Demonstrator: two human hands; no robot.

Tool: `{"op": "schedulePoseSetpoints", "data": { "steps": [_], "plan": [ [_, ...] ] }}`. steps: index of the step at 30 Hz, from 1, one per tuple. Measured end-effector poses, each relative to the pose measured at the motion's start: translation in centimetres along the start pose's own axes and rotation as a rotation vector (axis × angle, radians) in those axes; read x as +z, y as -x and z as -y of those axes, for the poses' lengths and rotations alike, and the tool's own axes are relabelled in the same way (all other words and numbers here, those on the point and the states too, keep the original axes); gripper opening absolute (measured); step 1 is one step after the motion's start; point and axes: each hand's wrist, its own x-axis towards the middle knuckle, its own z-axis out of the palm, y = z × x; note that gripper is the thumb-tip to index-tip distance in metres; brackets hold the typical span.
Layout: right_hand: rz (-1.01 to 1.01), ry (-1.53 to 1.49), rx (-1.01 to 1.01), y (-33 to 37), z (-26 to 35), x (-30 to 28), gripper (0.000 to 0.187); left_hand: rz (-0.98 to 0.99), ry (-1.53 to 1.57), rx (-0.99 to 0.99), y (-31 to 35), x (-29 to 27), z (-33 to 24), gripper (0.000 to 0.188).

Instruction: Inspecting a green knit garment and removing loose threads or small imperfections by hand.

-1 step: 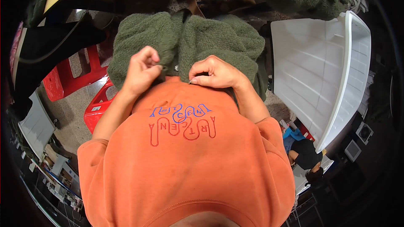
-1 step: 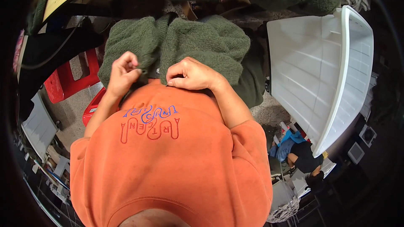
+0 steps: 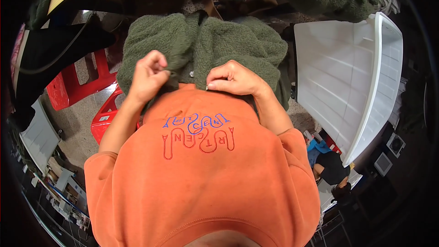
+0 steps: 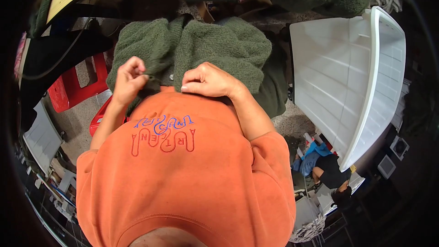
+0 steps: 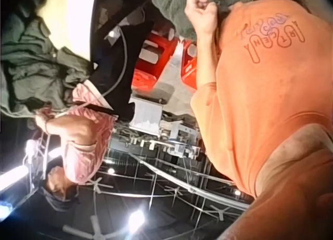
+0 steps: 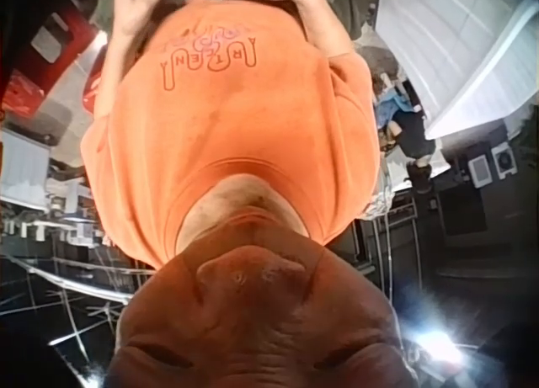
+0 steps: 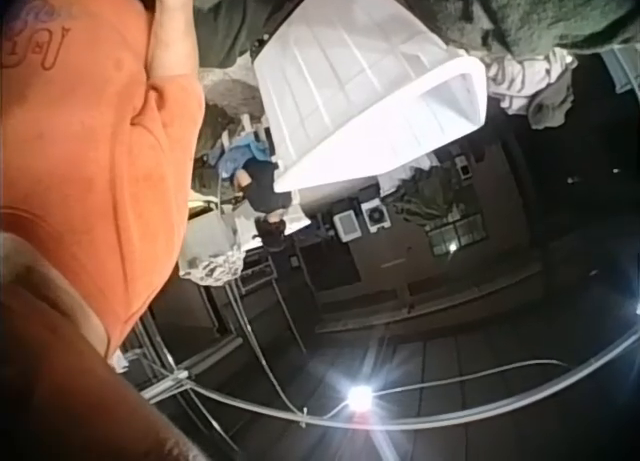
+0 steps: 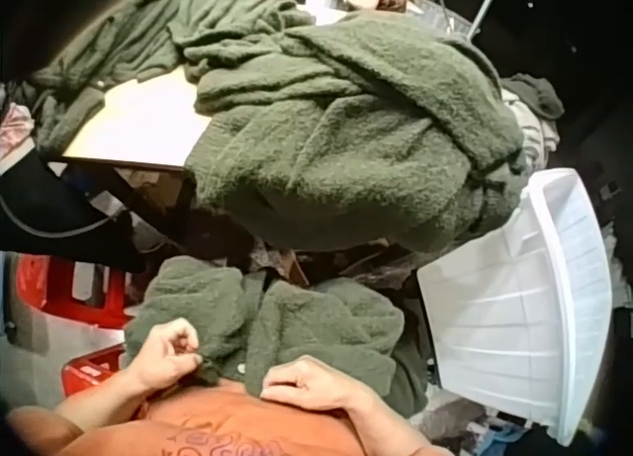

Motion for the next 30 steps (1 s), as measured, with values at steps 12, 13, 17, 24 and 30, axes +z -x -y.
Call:
{"op": "schedulePoseSetpoints", "data": {
  "steps": [12,13,17,24,30],
  "plan": [
    [-0.047,0.912,0.571,2.8,1.3,-1.3,0.02,-0.182,-1.151,-0.167,4.9,-11.3,0.1,0.017],
    [-0.135,1.039,0.469,2.3,1.8,-0.4,0.02,-0.248,-1.241,-0.038,4.8,-10.2,-0.1,0.019],
    [-0.326,1.122,-0.251,-0.7,1.0,1.4,0.024,-0.374,-1.179,0.534,2.2,-5.3,-4.1,0.027],
    [-0.258,0.97,0.36,-5.6,-2.8,1.4,0.035,0.202,-1.456,0.42,-5.2,1.1,0.1,0.043],
    [-0.228,1.075,0.507,-6.0,-4.4,0.1,0.032,0.138,-1.48,0.394,-7.5,1.8,2.2,0.036]
  ]
}}
